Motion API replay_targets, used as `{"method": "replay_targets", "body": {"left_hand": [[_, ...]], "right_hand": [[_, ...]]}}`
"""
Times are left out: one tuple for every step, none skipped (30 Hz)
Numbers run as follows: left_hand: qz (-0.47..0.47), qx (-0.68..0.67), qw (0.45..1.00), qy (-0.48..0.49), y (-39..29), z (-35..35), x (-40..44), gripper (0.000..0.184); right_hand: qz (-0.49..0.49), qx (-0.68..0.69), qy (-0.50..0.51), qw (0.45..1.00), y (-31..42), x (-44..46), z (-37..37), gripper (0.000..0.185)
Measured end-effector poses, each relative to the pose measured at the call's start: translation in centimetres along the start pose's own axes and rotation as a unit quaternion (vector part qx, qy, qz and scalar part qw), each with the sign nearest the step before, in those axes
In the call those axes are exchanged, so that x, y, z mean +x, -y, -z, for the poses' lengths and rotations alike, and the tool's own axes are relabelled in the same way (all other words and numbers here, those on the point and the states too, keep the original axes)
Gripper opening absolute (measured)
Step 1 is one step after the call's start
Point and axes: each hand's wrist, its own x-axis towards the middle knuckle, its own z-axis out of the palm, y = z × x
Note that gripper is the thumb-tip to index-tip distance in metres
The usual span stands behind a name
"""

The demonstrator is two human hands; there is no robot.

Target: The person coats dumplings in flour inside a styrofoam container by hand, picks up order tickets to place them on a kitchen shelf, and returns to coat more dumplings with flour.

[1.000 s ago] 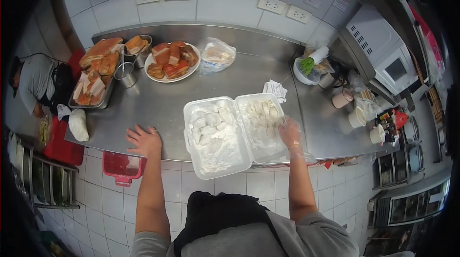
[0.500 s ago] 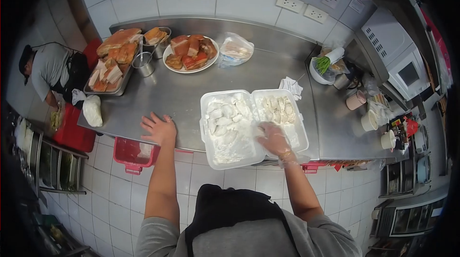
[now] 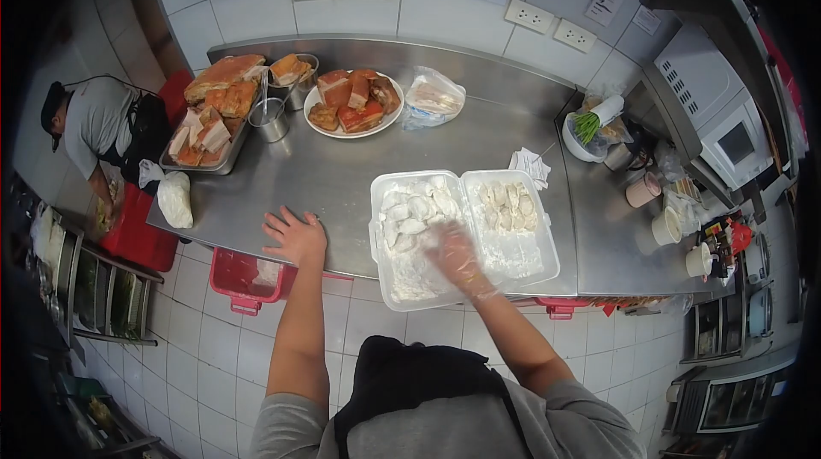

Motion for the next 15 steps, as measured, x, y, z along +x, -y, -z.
{"method": "replay_targets", "body": {"left_hand": [[0.000, 0.000, 1.000, 0.002, 0.1, -0.2, -0.2, 0.060], [-0.002, 0.000, 1.000, 0.000, 0.2, -0.4, -0.3, 0.061], [-0.002, -0.001, 1.000, -0.002, 0.1, -0.5, -0.2, 0.061], [-0.002, -0.001, 1.000, -0.006, 0.2, -0.5, -0.1, 0.061], [-0.002, 0.003, 1.000, -0.003, 0.2, -0.5, -0.1, 0.060], [-0.002, 0.006, 1.000, -0.001, 0.2, -0.4, -0.2, 0.060], [-0.002, 0.009, 1.000, 0.001, 0.1, -0.3, -0.1, 0.060], [-0.001, 0.008, 1.000, -0.001, 0.0, -0.3, 0.0, 0.060], [-0.002, 0.008, 1.000, 0.000, 0.0, -0.3, 0.1, 0.060], [-0.003, 0.009, 1.000, 0.001, 0.2, -0.4, -0.1, 0.060], [-0.004, 0.011, 1.000, 0.000, 0.3, -0.6, -0.2, 0.061], [-0.005, 0.011, 1.000, -0.003, 0.3, -0.7, -0.1, 0.061], [-0.004, 0.010, 1.000, -0.007, 0.3, -0.7, 0.0, 0.061], [-0.003, 0.010, 1.000, -0.005, 0.3, -0.6, -0.1, 0.061], [-0.003, 0.010, 1.000, -0.003, 0.2, -0.5, -0.2, 0.061]], "right_hand": [[-0.014, 0.014, -0.020, 1.000, 0.0, 0.1, 1.1, 0.060], [-0.028, 0.027, -0.040, 0.998, -0.1, 0.5, 2.4, 0.058], [-0.040, 0.040, -0.061, 0.997, 0.5, 1.2, 4.4, 0.055], [-0.049, 0.070, -0.053, 0.995, 1.8, 1.6, 6.8, 0.045], [-0.028, 0.079, -0.035, 0.996, 2.1, 1.3, 7.0, 0.042], [-0.006, 0.089, -0.017, 0.996, 2.3, 0.8, 7.1, 0.039], [0.018, 0.098, -0.001, 0.995, 2.5, 0.5, 7.0, 0.036], [0.053, 0.107, 0.091, 0.989, 2.3, 0.2, 6.1, 0.037], [0.085, 0.116, 0.183, 0.972, 2.0, -0.2, 4.5, 0.039], [0.115, 0.124, 0.275, 0.947, 2.2, -0.7, 3.6, 0.041], [0.120, 0.137, 0.242, 0.953, 2.4, -1.4, 2.7, 0.043], [0.126, 0.149, 0.209, 0.958, 3.2, -1.6, 2.4, 0.044], [0.132, 0.160, 0.174, 0.963, 3.7, -1.6, 2.1, 0.046], [0.121, 0.150, 0.186, 0.963, 4.3, -1.6, 1.9, 0.047], [0.110, 0.140, 0.197, 0.964, 5.1, -1.4, 2.2, 0.047]]}}
